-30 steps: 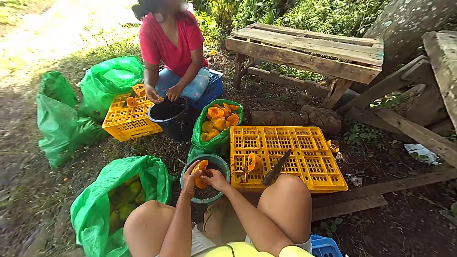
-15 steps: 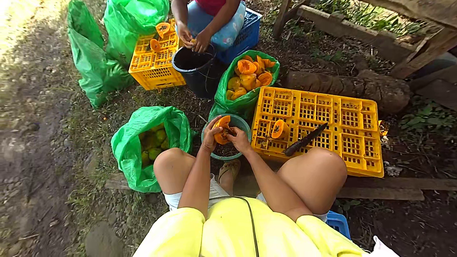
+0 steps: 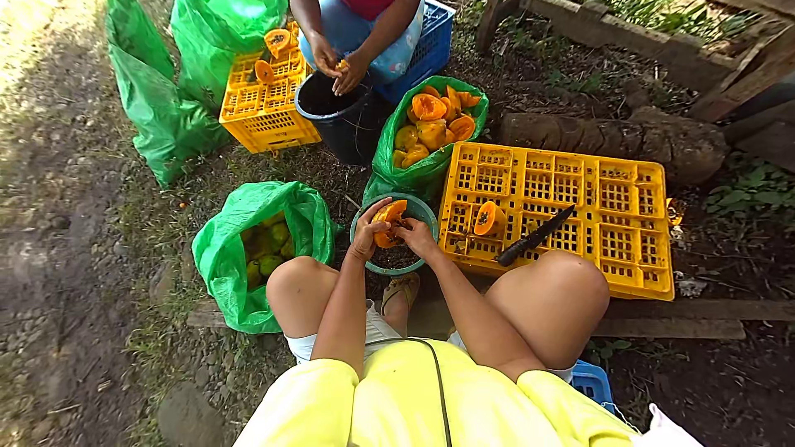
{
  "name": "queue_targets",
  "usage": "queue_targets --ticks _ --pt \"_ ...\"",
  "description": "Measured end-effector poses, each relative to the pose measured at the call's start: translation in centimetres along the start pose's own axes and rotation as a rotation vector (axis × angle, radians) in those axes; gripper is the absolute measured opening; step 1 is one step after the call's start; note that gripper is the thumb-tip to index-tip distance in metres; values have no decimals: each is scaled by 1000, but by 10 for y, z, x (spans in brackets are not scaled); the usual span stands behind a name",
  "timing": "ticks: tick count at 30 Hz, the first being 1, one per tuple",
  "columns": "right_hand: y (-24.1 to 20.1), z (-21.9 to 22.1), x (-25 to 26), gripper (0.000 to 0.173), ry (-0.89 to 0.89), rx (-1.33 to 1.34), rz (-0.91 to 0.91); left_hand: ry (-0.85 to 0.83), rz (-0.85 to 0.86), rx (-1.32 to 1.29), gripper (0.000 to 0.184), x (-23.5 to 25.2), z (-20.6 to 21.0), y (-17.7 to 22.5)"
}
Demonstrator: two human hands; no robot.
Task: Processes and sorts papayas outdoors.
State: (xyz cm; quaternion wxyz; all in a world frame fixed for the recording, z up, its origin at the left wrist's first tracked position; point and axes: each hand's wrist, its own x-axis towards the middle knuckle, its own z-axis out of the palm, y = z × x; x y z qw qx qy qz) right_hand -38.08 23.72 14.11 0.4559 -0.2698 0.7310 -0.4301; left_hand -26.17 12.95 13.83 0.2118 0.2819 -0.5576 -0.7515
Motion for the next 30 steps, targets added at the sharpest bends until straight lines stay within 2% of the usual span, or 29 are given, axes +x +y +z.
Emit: queue_targets --ticks 2,3,6,8,11,13,16,18,19,23,24,27,30 --pt "-1 -1 0 52 -53 10 15 -11 3 16 70 1 0 0" --pt "-1 -1 0 54 -60 -5 11 -20 5 22 71 1 0 0" --pt "1 0 1 35 -8 -55 0 -40 10 32 72 1 0 0" --pt "3 0 2 32 11 -33 4 -40 5 33 73 2 -1 0" --pt "0 -1 2 50 -26 -7 7 -27 10 24 72 3 -1 -1" --pt "0 1 2 53 -25 -31 -12 -25 17 29 72 4 -1 -2" --pt "3 1 3 35 38 -47 -29 -11 13 10 73 3 -1 -1" --pt "7 2 5 30 81 13 -35 10 11 -1 74 3 -1 0" --pt "8 3 5 32 94 45 -48 16 17 -7 74 4 -2 -1" --pt "6 8 -3 60 109 31 -105 44 6 -42 68 2 2 -1" --pt "8 9 0 59 109 24 -122 41 -7 -43 68 2 3 0" --pt "17 12 7 34 148 15 -179 25 -25 -44 70 -1 3 0" --pt "20 11 8 35 157 77 -173 22 -22 -57 72 -1 3 0"
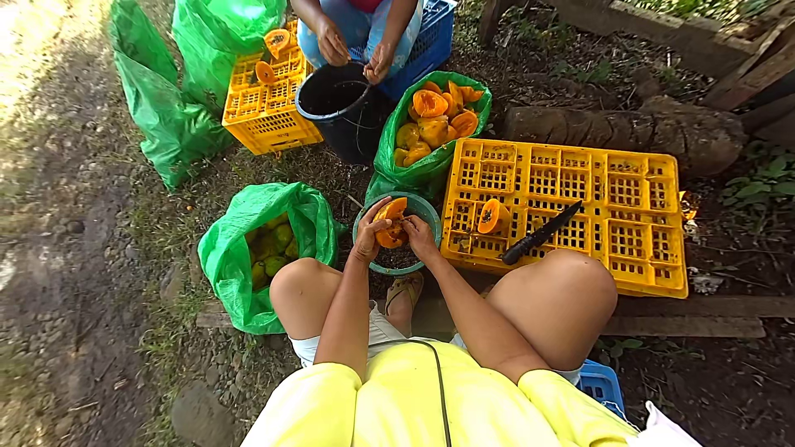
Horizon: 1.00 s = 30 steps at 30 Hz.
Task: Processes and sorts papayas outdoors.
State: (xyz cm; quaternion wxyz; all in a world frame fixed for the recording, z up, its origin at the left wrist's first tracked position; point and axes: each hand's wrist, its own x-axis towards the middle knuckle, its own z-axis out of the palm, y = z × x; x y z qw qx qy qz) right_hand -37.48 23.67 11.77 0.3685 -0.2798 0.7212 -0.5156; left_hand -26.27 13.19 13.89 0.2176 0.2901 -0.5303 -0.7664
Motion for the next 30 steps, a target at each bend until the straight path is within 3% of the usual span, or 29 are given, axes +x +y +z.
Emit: queue_targets --ticks 4,8,11,17,20,25,30 --pt "-10 -2 -3 50 -45 26 46 -7 9 3 71 1 1 -1" --pt "-5 -2 2 28 -2 32 26 -21 -23 -5 73 -3 1 2" --pt "0 -3 5 21 29 117 71 -18 -11 -45 74 -4 -1 1" --pt "1 -5 5 36 -3 292 106 -12 12 -41 74 -2 -3 4" --pt "-1 -8 4 28 -95 243 115 -8 10 -38 74 -2 -4 3" --pt "0 -10 4 21 -82 158 79 9 21 -64 73 -4 -4 4" --pt "-4 -11 4 27 -86 195 63 31 11 -64 72 -4 -4 7"
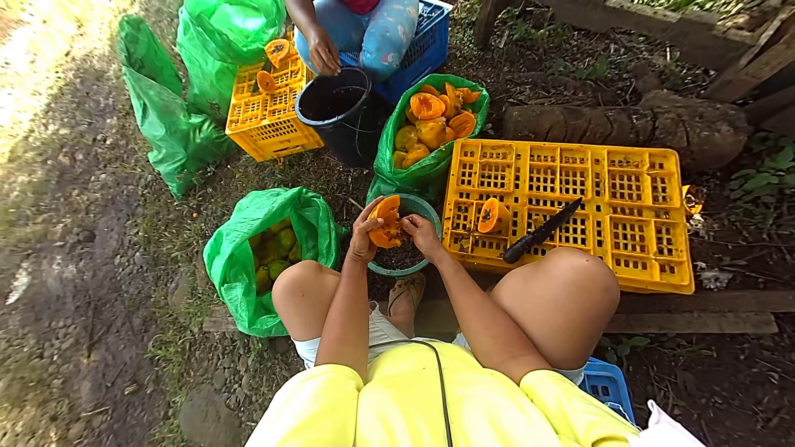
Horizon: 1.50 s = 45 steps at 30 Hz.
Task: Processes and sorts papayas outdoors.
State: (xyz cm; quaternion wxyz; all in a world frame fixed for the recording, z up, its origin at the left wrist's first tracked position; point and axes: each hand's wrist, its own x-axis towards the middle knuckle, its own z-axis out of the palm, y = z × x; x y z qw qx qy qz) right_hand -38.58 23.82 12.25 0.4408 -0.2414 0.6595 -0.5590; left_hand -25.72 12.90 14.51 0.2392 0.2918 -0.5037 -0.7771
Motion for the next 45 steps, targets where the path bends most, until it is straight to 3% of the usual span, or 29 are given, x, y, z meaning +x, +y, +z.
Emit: queue_targets --ticks 6,13,19,23,27,33,37,41,45 --pt "-6 -5 -20 46 -148 -22 62 8 7 -6 68 1 0 0" --pt "7 -4 -14 27 -137 86 110 40 0 -13 66 1 -2 1" --pt "4 -1 -19 32 -82 15 39 31 -13 8 67 2 -1 1" --pt "4 0 -20 21 -20 -30 -23 34 -16 7 65 6 -3 -2" --pt "8 4 -9 19 29 42 35 48 -22 85 61 -6 1 4" --pt "-9 18 -3 52 -30 -141 64 56 -28 159 61 0 4 -2" --pt "0 20 -5 32 45 -145 153 39 -58 181 58 -11 8 0" --pt "16 14 -3 36 87 151 260 68 -43 156 58 -14 6 0" --pt "8 16 -17 31 39 106 92 175 -31 48 57 3 3 -9"
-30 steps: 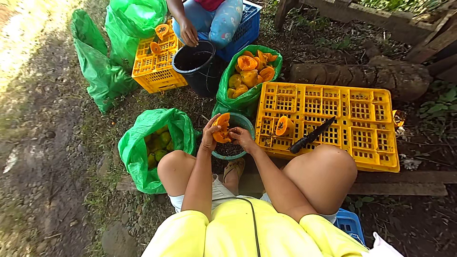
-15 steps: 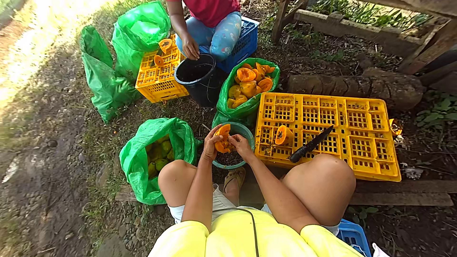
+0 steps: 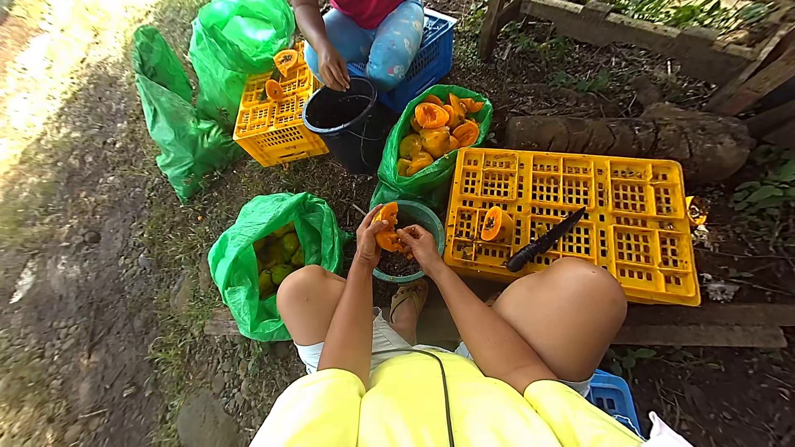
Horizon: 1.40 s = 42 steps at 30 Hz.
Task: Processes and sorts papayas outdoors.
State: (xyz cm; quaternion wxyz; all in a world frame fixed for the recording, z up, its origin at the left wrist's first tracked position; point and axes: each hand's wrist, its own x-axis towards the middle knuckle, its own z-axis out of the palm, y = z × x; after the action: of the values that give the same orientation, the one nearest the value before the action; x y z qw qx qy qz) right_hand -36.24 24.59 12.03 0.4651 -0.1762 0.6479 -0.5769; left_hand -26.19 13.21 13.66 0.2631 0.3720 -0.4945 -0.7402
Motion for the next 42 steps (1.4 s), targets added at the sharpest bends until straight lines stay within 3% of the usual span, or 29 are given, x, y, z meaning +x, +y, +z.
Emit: queue_targets --ticks 4,7,11,14,18,22,25,28,29,32,35,38,42 --pt "-6 2 -5 23 -91 -145 -222 59 4 -66 54 4 3 -3" --pt "-6 -3 -6 17 -34 -212 -143 54 -8 -67 55 2 4 -1" --pt "0 -16 18 22 -1 -138 16 15 -11 -91 54 1 5 7" --pt "-8 -21 23 22 -13 -134 27 -11 0 -79 53 -3 10 22" --pt "-39 -21 17 23 -75 -225 -36 -65 4 -51 53 -11 20 69" --pt "-76 -25 5 16 -153 -39 -72 -224 70 19 55 -18 25 132" --pt "-51 -22 23 13 -133 60 -75 -407 134 -76 62 -15 19 151" --pt "6 -19 40 33 -172 -518 23 -438 110 -207 65 -13 15 128" --pt "9 -16 40 35 -157 -528 50 -411 89 -234 65 -11 14 118" --pt "-9 -18 19 31 5 -205 35 -285 14 -344 54 -6 14 85" --pt "-26 -23 4 45 -8 165 -23 -221 -28 -373 39 -1 18 70" --pt "-36 -21 1 53 -114 299 -2 -260 -41 -206 57 8 19 65" --pt "-33 -20 1 28 -116 276 19 -282 -29 -36 64 15 14 61"
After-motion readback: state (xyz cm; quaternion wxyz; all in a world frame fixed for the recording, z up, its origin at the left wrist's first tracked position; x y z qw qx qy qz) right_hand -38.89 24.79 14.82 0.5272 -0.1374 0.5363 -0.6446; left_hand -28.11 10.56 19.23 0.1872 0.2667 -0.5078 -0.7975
